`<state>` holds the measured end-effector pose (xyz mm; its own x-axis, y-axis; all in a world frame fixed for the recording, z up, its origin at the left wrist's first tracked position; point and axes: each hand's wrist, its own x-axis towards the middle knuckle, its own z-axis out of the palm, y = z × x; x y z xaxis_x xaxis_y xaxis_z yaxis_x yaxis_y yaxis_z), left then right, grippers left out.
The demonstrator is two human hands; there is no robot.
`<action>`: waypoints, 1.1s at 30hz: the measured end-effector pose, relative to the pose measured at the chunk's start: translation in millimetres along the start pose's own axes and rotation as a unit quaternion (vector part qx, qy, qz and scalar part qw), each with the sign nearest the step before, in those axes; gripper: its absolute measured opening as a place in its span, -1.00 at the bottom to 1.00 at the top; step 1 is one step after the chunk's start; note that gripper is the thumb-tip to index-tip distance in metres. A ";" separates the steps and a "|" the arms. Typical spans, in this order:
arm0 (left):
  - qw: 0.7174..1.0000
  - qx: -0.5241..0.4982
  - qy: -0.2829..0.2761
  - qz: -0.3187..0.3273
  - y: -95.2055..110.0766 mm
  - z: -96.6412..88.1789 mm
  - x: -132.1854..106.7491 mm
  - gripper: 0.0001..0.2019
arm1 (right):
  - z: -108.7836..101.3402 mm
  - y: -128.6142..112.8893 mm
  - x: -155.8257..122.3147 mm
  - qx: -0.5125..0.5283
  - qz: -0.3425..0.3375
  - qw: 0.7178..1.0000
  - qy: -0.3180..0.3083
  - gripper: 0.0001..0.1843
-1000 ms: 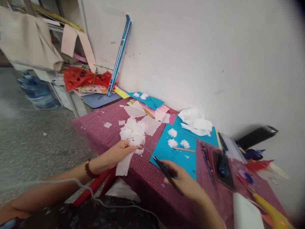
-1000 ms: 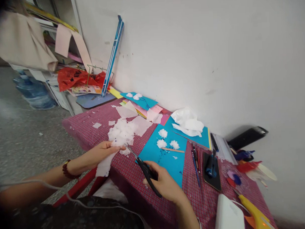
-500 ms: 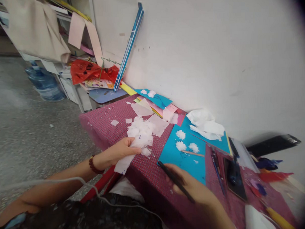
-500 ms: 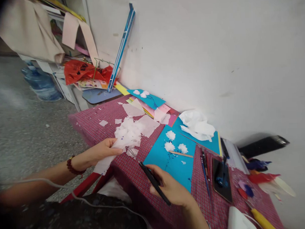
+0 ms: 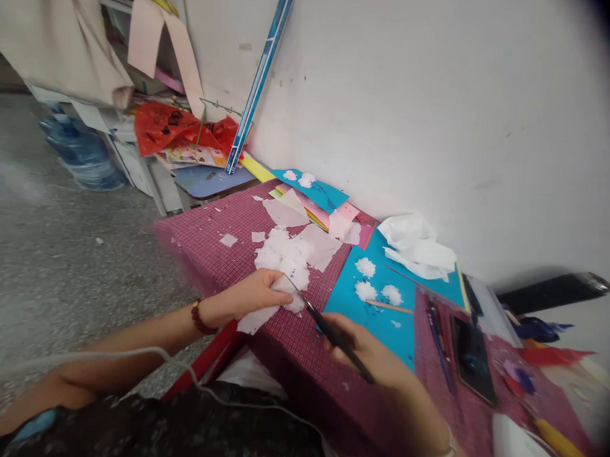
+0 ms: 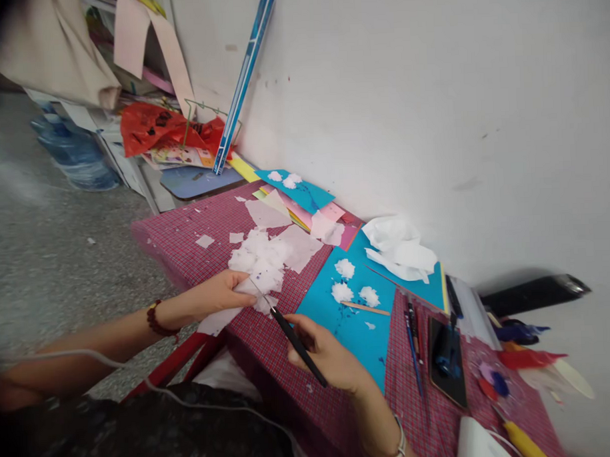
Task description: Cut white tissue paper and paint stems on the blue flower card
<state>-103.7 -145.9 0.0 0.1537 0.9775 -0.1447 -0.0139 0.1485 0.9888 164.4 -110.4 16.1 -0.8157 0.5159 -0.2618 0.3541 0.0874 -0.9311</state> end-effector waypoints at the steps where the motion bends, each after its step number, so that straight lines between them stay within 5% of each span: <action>1: 1.000 -0.003 0.005 -0.001 0.7 0.5 2.0 -0.90 | 0.8 1.0 0.4 0.003 -0.001 1.000 0.012 -0.23; 11: 0.981 -0.149 -0.056 -0.108 0.2 -13.9 -10.1 -0.73 | 0.5 16.8 -1.4 0.074 0.054 0.991 0.098 -0.19; 17: 0.975 -0.220 0.003 -0.019 -11.2 -14.7 -16.4 -0.75 | -3.3 12.8 -3.5 0.063 -0.022 0.996 0.058 -0.20; 24: 0.972 -0.218 0.060 0.059 1.9 -14.1 -0.7 -0.69 | -7.3 6.6 -14.9 0.059 -0.091 0.994 -0.015 -0.32; 33: 0.980 -0.182 -0.006 0.079 -3.7 -0.9 3.8 -0.69 | -5.9 8.7 -12.6 0.064 -0.091 0.993 -0.043 -0.32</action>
<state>-103.9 -142.5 -4.2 0.1334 0.9910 0.0111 -0.3895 0.0422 0.9201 180.5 -111.2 12.8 -0.8991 0.4260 -0.1011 0.1403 0.0615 -0.9882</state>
